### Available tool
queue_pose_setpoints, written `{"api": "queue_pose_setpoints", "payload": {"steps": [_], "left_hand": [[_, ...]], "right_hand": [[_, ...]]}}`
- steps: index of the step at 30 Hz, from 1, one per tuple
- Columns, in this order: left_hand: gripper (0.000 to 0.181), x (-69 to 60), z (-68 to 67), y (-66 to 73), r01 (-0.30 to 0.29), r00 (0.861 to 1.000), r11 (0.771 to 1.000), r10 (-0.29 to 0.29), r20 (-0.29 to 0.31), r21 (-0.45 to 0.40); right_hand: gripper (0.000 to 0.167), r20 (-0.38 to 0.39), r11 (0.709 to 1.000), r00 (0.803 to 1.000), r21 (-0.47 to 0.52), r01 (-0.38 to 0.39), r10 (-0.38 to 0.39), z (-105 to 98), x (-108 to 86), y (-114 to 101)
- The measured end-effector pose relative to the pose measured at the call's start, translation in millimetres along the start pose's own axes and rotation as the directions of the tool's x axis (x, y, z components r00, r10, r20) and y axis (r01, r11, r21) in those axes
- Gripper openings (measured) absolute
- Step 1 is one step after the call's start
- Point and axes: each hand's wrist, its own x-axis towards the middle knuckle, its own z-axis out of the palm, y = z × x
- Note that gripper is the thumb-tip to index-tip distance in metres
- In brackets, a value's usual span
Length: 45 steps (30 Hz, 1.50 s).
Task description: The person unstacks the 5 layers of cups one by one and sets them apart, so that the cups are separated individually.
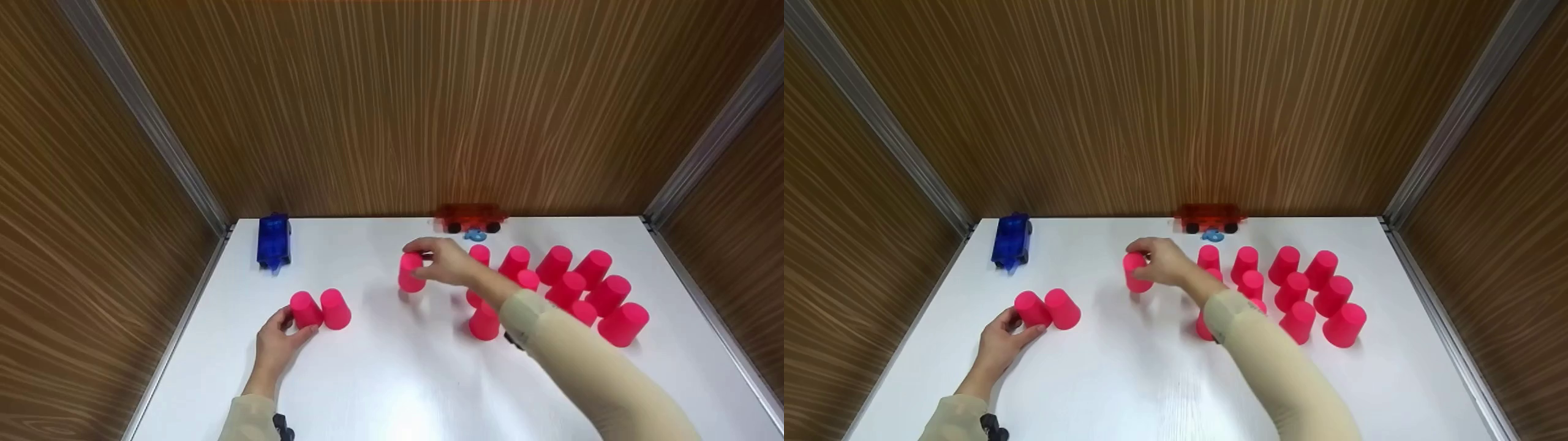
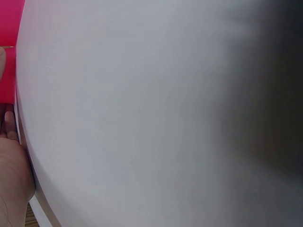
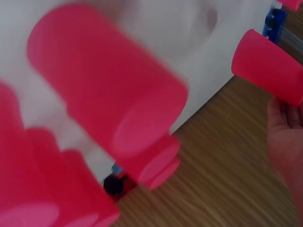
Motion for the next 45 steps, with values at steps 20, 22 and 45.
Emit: {"api": "queue_pose_setpoints", "payload": {"steps": [20,22,45], "left_hand": [[0.077,-8.8,-8.7,-1.9,0.027,0.999,1.0,-0.028,0.02,0.004],[0.077,-9.1,-9.4,-2.1,0.027,0.999,1.0,-0.027,0.017,0.009],[0.075,-9.7,-7.7,-2.0,0.01,1.0,1.0,-0.01,0.006,-0.009]], "right_hand": [[0.056,0.003,0.976,0.986,-0.142,-0.165,0.167,-39,0.4,42],[0.055,0.001,0.976,0.987,-0.144,-0.161,0.163,-37,1.5,44],[0.06,-0.001,0.974,0.986,-0.156,-0.164,0.166,-26,7.2,52]]}}
